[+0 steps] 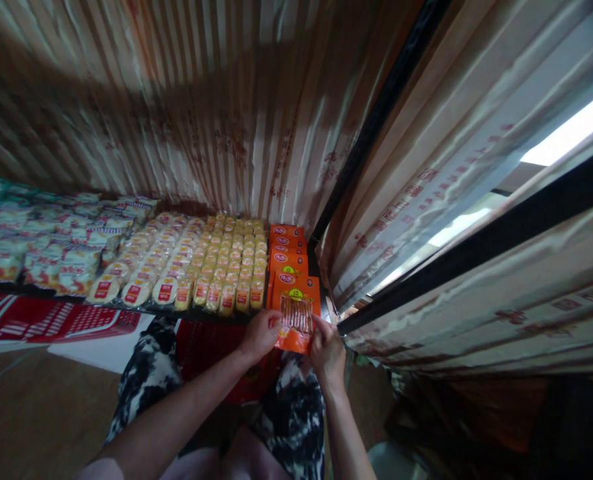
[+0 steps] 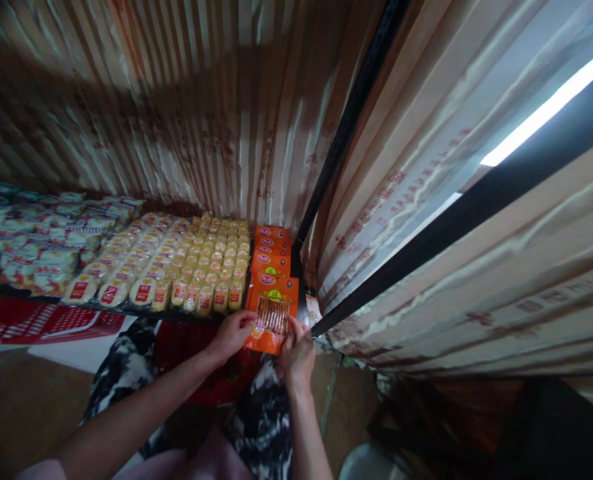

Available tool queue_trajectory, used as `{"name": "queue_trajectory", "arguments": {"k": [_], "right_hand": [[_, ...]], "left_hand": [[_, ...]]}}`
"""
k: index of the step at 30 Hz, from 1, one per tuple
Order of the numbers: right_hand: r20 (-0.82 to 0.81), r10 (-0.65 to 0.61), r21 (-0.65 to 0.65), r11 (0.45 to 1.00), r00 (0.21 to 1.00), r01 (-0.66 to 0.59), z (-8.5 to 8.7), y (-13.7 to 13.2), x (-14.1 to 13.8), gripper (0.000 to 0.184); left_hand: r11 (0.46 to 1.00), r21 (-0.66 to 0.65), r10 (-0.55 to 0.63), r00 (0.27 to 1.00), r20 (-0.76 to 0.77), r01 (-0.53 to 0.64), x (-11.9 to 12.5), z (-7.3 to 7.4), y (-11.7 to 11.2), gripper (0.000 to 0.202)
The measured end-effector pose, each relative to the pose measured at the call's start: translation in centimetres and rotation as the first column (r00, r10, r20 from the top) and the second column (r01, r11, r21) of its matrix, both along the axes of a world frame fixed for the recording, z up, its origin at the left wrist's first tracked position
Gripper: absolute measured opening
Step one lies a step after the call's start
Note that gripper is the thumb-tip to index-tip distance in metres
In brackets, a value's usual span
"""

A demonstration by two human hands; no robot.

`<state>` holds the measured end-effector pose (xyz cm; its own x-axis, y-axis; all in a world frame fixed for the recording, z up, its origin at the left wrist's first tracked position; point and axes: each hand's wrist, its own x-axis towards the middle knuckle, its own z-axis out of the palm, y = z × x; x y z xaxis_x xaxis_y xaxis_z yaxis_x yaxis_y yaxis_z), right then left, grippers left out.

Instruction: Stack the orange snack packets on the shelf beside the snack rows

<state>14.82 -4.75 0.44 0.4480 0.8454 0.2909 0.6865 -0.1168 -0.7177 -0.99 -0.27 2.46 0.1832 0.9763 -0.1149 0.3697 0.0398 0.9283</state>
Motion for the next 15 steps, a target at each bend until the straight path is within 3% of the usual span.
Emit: {"name": "queue_trajectory", "arguments": {"k": [6,11,15], "right_hand": [[0.091,0.045,0.006,0.999,0.995,-0.046,-0.9,1.9,0.1,0.043],[0.108,0.065,0.119,0.990,0.992,-0.078,-1.5,3.1,0.3,0.040],[0.165,0.067,0.111,0.990,0.984,-0.086,-2.1,4.1,0.6,0.040]], "left_hand": [[0.995,0.067,-0.052,0.964,-0.260,0.072,0.7,0.7,0.4,0.028],[0.988,0.119,-0.062,0.956,-0.286,0.100,1.0,0.8,0.6,0.032],[0.989,0.124,-0.039,0.941,-0.337,0.085,1.2,0.6,0.8,0.033]]}}
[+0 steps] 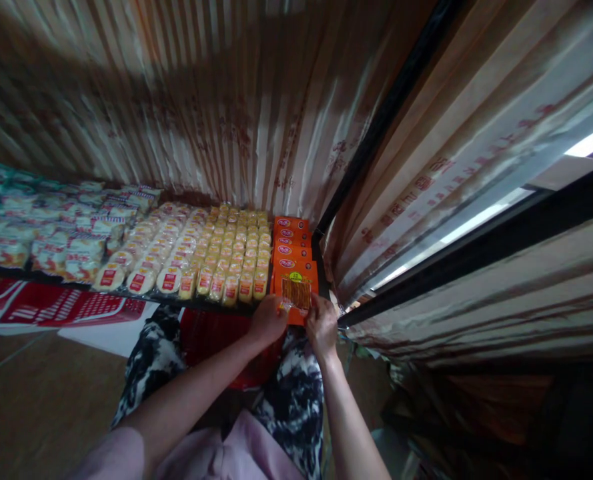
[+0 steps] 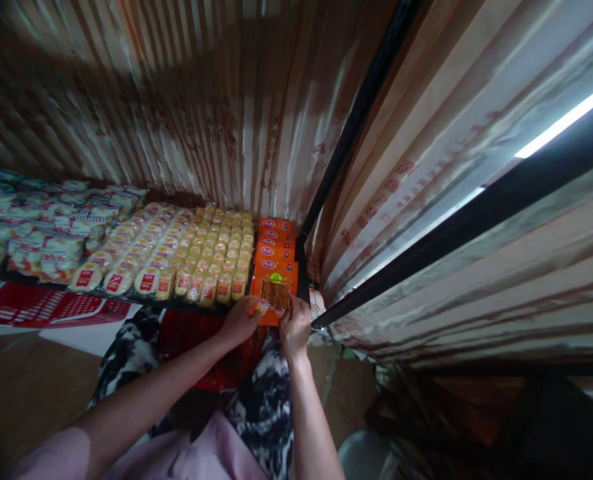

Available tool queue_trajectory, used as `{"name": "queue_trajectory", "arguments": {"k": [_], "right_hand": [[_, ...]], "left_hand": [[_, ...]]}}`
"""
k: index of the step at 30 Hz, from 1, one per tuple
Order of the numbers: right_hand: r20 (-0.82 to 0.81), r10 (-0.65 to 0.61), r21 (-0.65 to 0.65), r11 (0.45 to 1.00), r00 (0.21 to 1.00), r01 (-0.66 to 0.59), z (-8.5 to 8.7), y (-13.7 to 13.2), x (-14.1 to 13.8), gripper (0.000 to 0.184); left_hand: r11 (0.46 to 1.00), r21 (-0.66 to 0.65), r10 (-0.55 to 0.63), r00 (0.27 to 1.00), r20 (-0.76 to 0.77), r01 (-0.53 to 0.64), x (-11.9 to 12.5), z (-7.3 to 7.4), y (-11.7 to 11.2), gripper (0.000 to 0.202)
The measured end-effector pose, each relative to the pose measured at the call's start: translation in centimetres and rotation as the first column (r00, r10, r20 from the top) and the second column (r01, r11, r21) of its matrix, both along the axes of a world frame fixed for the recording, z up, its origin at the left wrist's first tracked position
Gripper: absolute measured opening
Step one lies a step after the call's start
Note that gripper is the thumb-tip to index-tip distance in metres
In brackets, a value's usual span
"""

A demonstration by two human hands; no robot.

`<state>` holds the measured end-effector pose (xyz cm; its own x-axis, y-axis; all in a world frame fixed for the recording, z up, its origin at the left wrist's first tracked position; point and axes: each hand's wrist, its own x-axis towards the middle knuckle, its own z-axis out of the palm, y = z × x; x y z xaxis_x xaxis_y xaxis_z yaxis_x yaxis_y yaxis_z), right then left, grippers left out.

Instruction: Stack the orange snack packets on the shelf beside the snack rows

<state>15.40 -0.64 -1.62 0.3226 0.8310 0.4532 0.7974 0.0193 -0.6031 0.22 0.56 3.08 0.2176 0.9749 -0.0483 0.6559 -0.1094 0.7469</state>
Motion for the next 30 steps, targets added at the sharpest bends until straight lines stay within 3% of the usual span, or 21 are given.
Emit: {"name": "queue_trajectory", "arguments": {"k": [5,16,21,30], "right_hand": [[0.089,-0.024,-0.053,0.998,0.996,0.029,-0.5,0.8,-0.1,0.040],[0.121,-0.064,-0.083,0.994,0.991,0.074,-1.3,1.2,-0.9,0.038],[0.127,-0.088,-0.024,0.995,0.988,0.092,-1.7,1.1,-1.4,0.037],[0.185,-0.060,-0.014,0.998,0.981,0.064,-1.9,1.4,-1.8,0.037]], "left_hand": [[0.999,0.035,0.023,0.999,-0.045,-0.022,0.0,-0.8,0.0,0.034],[0.994,0.109,-0.009,0.990,-0.143,0.025,-0.7,-1.4,-0.9,0.033],[0.961,0.248,-0.077,0.977,-0.198,0.126,-0.7,-1.2,-2.6,0.040],[0.943,0.247,-0.164,0.956,-0.242,0.224,-0.4,-2.0,-2.9,0.047]]}}
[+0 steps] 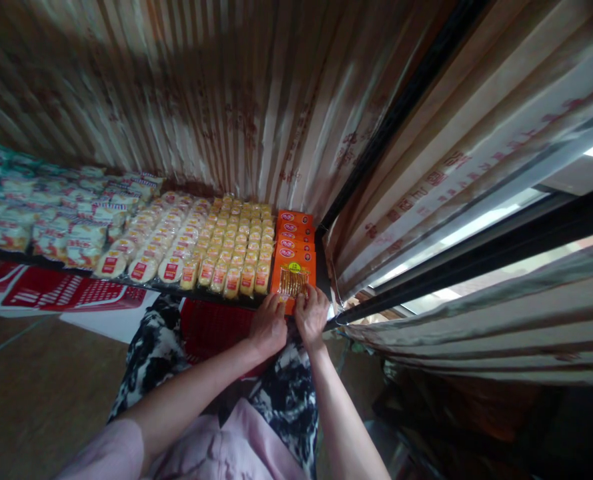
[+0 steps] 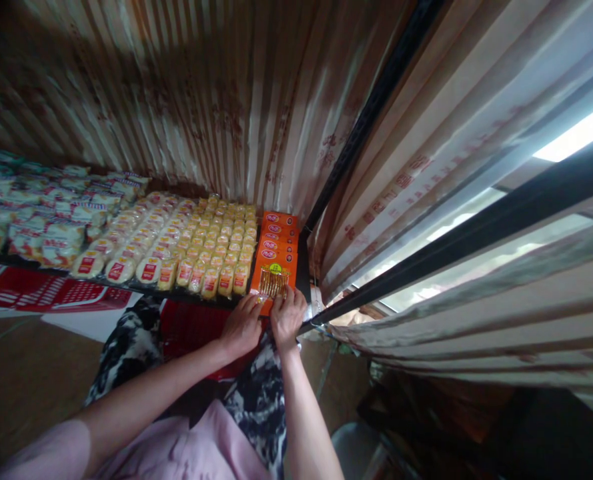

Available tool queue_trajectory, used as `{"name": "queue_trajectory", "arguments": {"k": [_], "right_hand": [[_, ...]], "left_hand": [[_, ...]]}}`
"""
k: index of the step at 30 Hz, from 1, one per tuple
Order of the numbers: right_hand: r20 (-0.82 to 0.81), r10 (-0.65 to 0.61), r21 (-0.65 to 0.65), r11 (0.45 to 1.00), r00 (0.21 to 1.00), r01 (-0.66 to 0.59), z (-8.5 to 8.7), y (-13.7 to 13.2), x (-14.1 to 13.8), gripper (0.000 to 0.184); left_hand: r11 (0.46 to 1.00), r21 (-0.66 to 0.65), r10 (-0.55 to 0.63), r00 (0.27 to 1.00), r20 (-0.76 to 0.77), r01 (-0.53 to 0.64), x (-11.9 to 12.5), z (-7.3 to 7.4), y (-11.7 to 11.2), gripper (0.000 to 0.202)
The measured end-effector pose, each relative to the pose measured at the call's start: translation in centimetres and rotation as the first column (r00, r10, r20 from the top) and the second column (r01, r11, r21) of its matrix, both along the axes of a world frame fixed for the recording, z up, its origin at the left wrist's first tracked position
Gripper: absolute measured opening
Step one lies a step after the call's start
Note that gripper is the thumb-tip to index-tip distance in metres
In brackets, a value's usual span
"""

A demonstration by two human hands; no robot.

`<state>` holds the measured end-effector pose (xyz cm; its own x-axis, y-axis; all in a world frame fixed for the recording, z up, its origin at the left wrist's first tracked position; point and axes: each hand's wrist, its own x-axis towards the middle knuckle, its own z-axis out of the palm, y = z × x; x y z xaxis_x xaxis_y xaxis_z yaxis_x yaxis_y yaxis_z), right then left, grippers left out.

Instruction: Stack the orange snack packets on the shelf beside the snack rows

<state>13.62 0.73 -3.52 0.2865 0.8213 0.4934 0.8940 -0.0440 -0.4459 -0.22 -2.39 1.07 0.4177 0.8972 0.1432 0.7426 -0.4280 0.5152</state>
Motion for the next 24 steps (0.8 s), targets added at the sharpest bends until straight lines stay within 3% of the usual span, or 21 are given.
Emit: {"name": "queue_trajectory", "arguments": {"k": [11,24], "right_hand": [[0.256,-0.023,-0.019,0.999,0.966,0.029,1.4,0.0,-0.7,0.046],[0.299,0.018,-0.081,0.997,0.954,0.006,-0.5,-0.1,-0.5,0.053]], "left_hand": [[0.997,0.076,-0.014,0.998,-0.068,0.019,0.6,-1.6,0.8,0.049],[0.993,0.115,0.042,0.997,-0.065,-0.034,2.1,-4.6,1.6,0.045]]}}
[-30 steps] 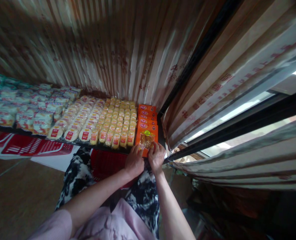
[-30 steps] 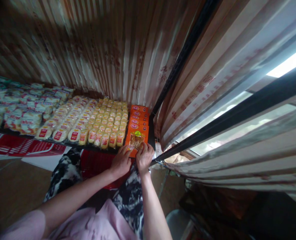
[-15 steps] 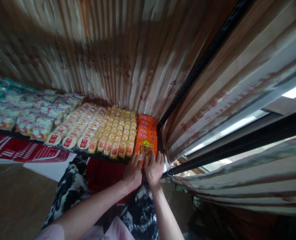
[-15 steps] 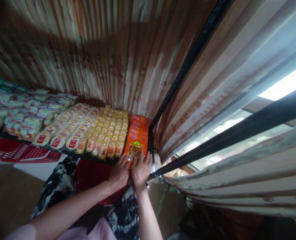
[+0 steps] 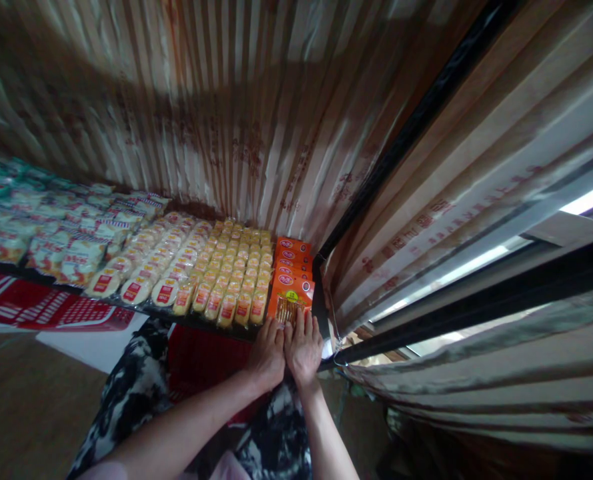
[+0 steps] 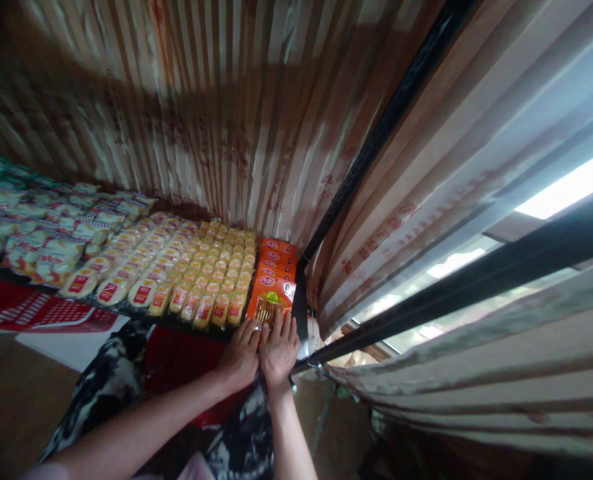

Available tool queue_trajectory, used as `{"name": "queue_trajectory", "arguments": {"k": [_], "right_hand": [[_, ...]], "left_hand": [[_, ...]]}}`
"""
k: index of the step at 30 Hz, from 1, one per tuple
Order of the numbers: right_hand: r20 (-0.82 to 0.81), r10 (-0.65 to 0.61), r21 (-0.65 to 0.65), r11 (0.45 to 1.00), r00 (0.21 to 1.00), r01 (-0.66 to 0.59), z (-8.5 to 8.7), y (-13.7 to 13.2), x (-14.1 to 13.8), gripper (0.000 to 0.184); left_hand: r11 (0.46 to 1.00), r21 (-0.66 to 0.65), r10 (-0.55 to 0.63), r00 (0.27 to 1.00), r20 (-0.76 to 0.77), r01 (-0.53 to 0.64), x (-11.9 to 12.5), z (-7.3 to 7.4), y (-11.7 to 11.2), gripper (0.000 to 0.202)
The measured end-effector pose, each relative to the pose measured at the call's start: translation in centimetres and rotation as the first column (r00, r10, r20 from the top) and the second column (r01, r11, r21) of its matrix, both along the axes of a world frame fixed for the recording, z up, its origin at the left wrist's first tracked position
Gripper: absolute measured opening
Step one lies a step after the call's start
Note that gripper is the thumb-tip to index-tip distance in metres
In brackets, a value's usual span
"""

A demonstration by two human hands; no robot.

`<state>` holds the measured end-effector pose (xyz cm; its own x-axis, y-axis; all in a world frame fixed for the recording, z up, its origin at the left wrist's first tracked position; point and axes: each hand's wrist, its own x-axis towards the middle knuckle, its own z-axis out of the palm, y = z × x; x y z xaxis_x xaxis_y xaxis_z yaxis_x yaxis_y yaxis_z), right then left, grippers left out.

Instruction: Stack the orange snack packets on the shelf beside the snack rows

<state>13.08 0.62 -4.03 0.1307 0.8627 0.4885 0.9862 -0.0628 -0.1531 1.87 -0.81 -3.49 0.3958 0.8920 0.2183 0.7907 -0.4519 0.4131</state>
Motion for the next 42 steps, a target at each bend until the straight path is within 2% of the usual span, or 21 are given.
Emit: {"name": "queue_trajectory", "arguments": {"k": [10,13,16,19,22,27,33,42], "right_hand": [[0.010,0.008,0.030,1.000,1.000,-0.008,-0.6,0.1,0.0,0.055],[-0.002,0.001,0.033,0.999,1.000,-0.001,-0.7,0.1,0.0,0.055],[0.002,-0.004,0.033,0.999,1.000,0.004,-0.5,0.2,0.0,0.055],[0.000,-0.016,0.014,1.000,1.000,0.016,0.0,0.2,-0.1,0.054],[-0.011,-0.019,-0.017,1.000,1.000,0.019,0.6,0.3,-0.1,0.052],[-0.005,-0.011,-0.055,0.998,1.000,0.010,1.2,0.4,0.1,0.050],[0.027,-0.001,-0.048,0.999,1.000,0.002,1.1,0.7,0.3,0.051],[0.033,-0.001,-0.078,0.997,0.999,0.003,0.8,1.0,0.5,0.050]], "left_hand": [[1.000,0.004,0.019,0.997,-0.072,-0.018,0.7,-2.5,-0.3,0.056],[1.000,0.013,0.006,0.994,-0.112,-0.004,0.8,-1.9,-0.2,0.056],[1.000,0.013,-0.026,0.987,-0.158,0.029,0.8,-0.4,0.0,0.053],[0.999,-0.027,-0.034,0.983,-0.180,0.029,0.8,1.1,0.2,0.050],[0.998,-0.064,-0.037,0.985,-0.167,0.027,0.9,1.8,0.3,0.051],[0.996,-0.079,-0.049,0.990,-0.135,0.039,0.7,2.1,0.1,0.059],[0.992,-0.118,-0.052,0.987,-0.152,0.034,1.0,2.6,0.4,0.063],[0.993,-0.104,-0.064,0.987,-0.148,0.048,1.2,2.3,0.5,0.062]]}}
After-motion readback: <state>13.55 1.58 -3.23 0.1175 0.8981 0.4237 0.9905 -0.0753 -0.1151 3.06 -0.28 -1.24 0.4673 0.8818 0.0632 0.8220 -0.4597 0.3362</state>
